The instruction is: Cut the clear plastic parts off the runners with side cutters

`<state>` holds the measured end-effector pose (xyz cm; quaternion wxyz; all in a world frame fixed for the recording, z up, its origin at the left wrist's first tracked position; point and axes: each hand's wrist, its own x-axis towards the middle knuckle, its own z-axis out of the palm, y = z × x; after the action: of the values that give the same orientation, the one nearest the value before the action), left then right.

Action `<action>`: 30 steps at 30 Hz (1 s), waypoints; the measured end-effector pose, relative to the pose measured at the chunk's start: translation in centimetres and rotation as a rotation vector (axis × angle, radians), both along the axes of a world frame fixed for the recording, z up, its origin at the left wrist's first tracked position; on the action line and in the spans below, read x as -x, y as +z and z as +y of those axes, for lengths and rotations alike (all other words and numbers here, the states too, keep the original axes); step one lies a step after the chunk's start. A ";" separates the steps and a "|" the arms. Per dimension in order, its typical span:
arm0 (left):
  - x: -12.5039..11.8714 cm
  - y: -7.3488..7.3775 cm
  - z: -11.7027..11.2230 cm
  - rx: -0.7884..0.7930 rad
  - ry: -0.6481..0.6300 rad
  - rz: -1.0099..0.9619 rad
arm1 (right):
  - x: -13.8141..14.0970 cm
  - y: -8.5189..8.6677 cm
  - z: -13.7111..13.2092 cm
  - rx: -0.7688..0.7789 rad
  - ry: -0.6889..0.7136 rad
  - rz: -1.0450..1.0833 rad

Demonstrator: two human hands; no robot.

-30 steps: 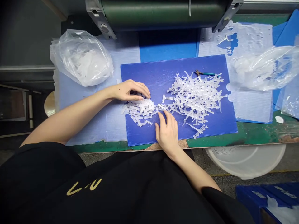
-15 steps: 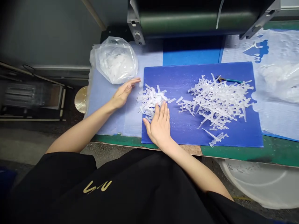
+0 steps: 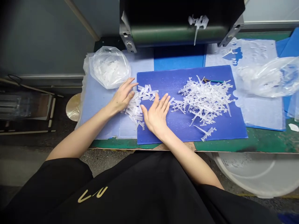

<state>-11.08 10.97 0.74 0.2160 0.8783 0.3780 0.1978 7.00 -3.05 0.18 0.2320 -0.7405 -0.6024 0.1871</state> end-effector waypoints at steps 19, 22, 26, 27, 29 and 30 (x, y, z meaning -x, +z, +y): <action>-0.8 -0.2 -11.9 -0.142 -0.204 0.452 | -2.9 -1.5 -0.7 -0.022 -0.102 -0.109; 1.5 -0.6 -9.9 -0.097 -0.101 0.412 | -0.5 -1.4 0.5 -0.016 -0.035 -0.083; 4.9 -0.6 -6.8 -0.067 0.031 0.373 | 3.3 -1.1 2.2 -0.021 0.092 -0.027; 5.6 -0.4 -6.2 -0.066 0.072 0.364 | 4.1 -0.9 2.5 -0.027 0.144 -0.008; 6.6 0.0 -5.7 -0.073 0.165 0.327 | 5.0 -0.1 2.8 -0.045 0.227 0.026; 6.8 0.2 -5.8 -0.082 0.205 0.300 | 5.1 0.3 2.8 -0.056 0.238 0.039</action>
<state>-17.85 5.15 0.92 0.0998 0.8628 0.4852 0.1009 1.92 -0.22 0.53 0.2402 -0.6533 -0.6864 0.2107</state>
